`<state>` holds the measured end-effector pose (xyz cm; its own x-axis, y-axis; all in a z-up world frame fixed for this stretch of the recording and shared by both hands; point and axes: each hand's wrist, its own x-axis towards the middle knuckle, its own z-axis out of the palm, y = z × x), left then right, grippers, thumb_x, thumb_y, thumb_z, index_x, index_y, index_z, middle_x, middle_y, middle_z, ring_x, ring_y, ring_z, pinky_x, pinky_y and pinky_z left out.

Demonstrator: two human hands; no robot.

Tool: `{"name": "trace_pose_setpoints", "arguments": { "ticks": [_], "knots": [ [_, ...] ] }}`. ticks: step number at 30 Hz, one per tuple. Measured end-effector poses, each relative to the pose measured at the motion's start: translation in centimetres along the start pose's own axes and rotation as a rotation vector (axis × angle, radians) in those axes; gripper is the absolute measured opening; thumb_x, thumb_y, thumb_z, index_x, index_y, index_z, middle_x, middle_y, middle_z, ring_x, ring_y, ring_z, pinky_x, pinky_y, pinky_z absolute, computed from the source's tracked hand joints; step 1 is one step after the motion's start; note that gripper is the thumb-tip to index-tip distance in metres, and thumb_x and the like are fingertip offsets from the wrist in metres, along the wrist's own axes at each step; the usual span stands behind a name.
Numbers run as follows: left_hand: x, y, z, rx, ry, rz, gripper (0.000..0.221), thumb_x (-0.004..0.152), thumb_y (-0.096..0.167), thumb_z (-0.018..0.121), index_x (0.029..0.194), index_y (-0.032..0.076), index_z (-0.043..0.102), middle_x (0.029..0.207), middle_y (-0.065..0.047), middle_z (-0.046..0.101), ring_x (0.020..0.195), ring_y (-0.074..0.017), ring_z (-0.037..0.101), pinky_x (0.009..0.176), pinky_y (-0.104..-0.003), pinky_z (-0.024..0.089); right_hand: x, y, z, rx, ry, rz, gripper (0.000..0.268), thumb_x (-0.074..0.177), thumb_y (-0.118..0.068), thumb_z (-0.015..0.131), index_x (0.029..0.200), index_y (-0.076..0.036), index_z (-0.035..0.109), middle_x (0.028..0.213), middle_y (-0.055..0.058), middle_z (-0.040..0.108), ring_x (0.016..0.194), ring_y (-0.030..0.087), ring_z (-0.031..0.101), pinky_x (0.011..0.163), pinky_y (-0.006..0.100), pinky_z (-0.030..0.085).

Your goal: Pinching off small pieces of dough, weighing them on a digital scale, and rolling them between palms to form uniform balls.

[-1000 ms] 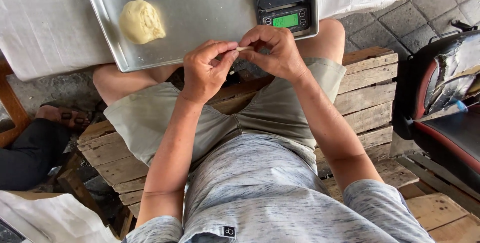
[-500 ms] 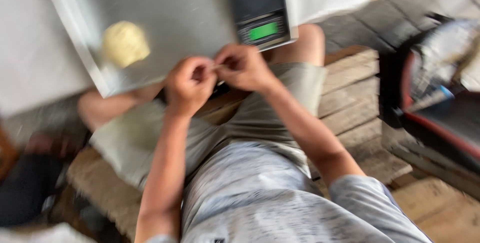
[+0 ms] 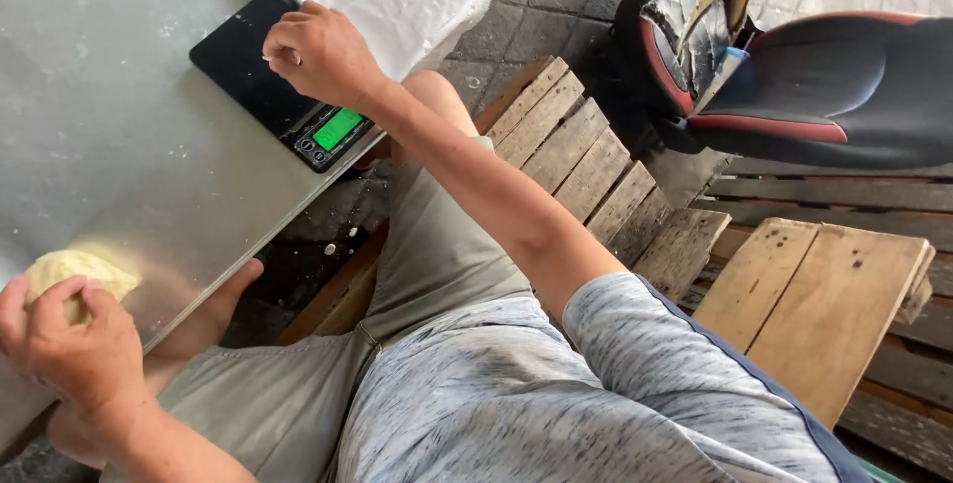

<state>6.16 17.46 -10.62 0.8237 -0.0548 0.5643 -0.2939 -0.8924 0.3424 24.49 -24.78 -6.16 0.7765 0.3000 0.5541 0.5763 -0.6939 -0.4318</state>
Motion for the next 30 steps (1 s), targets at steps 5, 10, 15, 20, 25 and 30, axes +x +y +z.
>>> {"name": "trace_pose_setpoints", "arguments": {
  "ticks": [5,10,15,20,25,30],
  "knots": [
    [0.8,0.7,-0.6,-0.051,-0.074,-0.107,0.044,0.094,-0.009,0.079,0.134,-0.020,0.066,0.124,-0.042,0.072,0.105,-0.0563,0.069,0.088,-0.058,0.056,-1.5,1.5,0.5,-0.209,-0.119,0.142,0.012,0.091,-0.025,0.070,0.082,-0.024,0.079,0.091,-0.004,0.060,0.081,0.019,0.054,0.065,0.035,0.046],
    [2.1,1.8,-1.6,0.067,-0.111,-0.154,0.052,0.088,-0.006,0.079,0.138,-0.020,0.070,0.119,-0.041,0.069,0.106,-0.0546,0.061,0.095,-0.054,0.050,-1.8,1.9,0.0,-0.112,-0.053,-0.038,0.005,0.085,-0.022,0.073,0.084,-0.020,0.077,0.086,0.001,0.068,0.083,0.022,0.063,0.075,0.040,0.045],
    [3.4,1.9,-1.6,-0.032,-0.015,-0.038,0.046,0.079,-0.010,0.065,0.124,-0.017,0.071,0.114,-0.034,0.074,0.100,-0.0514,0.068,0.092,-0.054,0.055,-4.6,7.3,-0.7,-0.254,0.284,0.370,0.048,0.090,-0.054,0.078,0.064,-0.018,0.060,0.059,-0.001,0.059,0.057,0.021,0.056,0.057,0.040,0.040],
    [2.9,1.2,-1.8,-0.034,-0.119,-0.144,0.045,0.087,-0.006,0.063,0.130,-0.010,0.071,0.121,-0.026,0.073,0.109,-0.0432,0.068,0.090,-0.051,0.056,-5.6,2.3,-7.1,0.058,0.422,0.522,0.013,0.102,-0.028,0.062,0.095,-0.018,0.067,0.073,-0.006,0.059,0.061,0.006,0.047,0.054,0.023,0.038],
    [3.2,0.6,-2.2,-0.158,-0.149,-0.153,0.044,0.084,-0.010,0.059,0.126,-0.015,0.072,0.115,-0.025,0.074,0.102,-0.0445,0.068,0.085,-0.050,0.057,-12.6,4.8,-5.0,-0.024,0.518,0.735,0.036,0.107,-0.047,0.053,0.123,-0.018,0.067,0.072,-0.008,0.049,0.067,0.008,0.047,0.067,0.026,0.042],
    [3.2,-0.1,-2.4,-0.221,-0.365,-0.465,0.047,0.098,0.007,0.061,0.142,-0.012,0.060,0.141,-0.035,0.058,0.138,-0.0386,0.050,0.113,-0.045,0.039,-11.2,3.8,-5.5,0.320,0.592,0.942,0.035,0.095,-0.045,0.059,0.105,-0.014,0.074,0.074,-0.001,0.071,0.072,0.006,0.066,0.062,0.024,0.055]
  ]
}}
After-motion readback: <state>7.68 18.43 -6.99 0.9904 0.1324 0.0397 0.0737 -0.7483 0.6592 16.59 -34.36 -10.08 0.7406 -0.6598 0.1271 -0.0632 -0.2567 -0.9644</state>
